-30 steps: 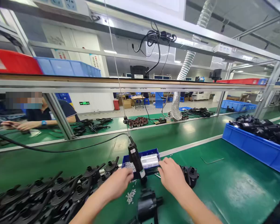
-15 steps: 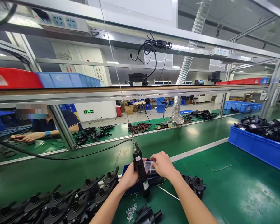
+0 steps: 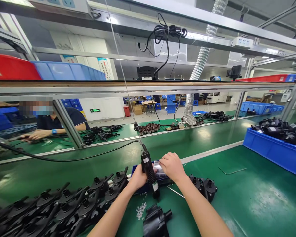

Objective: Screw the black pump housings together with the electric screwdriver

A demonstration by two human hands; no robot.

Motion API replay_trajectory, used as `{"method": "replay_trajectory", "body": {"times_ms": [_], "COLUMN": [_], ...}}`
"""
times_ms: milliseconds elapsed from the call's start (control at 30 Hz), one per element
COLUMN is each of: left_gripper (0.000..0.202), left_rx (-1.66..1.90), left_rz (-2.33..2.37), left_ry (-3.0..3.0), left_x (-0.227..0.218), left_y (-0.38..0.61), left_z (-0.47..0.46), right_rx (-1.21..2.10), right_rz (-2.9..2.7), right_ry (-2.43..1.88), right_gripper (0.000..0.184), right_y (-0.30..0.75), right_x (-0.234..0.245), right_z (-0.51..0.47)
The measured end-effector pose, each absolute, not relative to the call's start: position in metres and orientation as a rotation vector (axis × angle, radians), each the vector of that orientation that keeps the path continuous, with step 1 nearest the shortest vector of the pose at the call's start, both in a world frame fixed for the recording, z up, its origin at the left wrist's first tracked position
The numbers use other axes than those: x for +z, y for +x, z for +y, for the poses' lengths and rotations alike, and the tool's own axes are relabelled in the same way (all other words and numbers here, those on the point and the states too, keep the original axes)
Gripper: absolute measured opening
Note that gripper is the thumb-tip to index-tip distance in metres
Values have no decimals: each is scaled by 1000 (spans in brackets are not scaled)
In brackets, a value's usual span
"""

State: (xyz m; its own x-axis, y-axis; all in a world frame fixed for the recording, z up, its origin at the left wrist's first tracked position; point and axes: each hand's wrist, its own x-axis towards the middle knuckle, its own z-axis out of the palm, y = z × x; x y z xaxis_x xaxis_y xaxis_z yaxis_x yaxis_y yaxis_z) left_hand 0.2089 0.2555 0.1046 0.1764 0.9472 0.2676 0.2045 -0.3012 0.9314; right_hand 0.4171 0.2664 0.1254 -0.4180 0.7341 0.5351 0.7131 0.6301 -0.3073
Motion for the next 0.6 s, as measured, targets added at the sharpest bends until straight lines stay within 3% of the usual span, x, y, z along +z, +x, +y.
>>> {"method": "replay_trajectory", "body": {"times_ms": [200,367,600], "left_gripper": [32,32,45], "left_rx": [1212,1251,1315], "left_rz": [1134,1113,1028], "left_ry": [1642,1617,1617], "left_x": [102,94,98], "left_y": [204,200,200], "left_z": [258,264,259], "right_rx": [241,444,556], "right_rz": [-2084,-2040,-2030], "right_ry": [-1113,-1173,-1146], "right_gripper": [3,74,66], "right_y": [416,430,425], "right_x": [134,141,137], "right_z": [263,258,259]}}
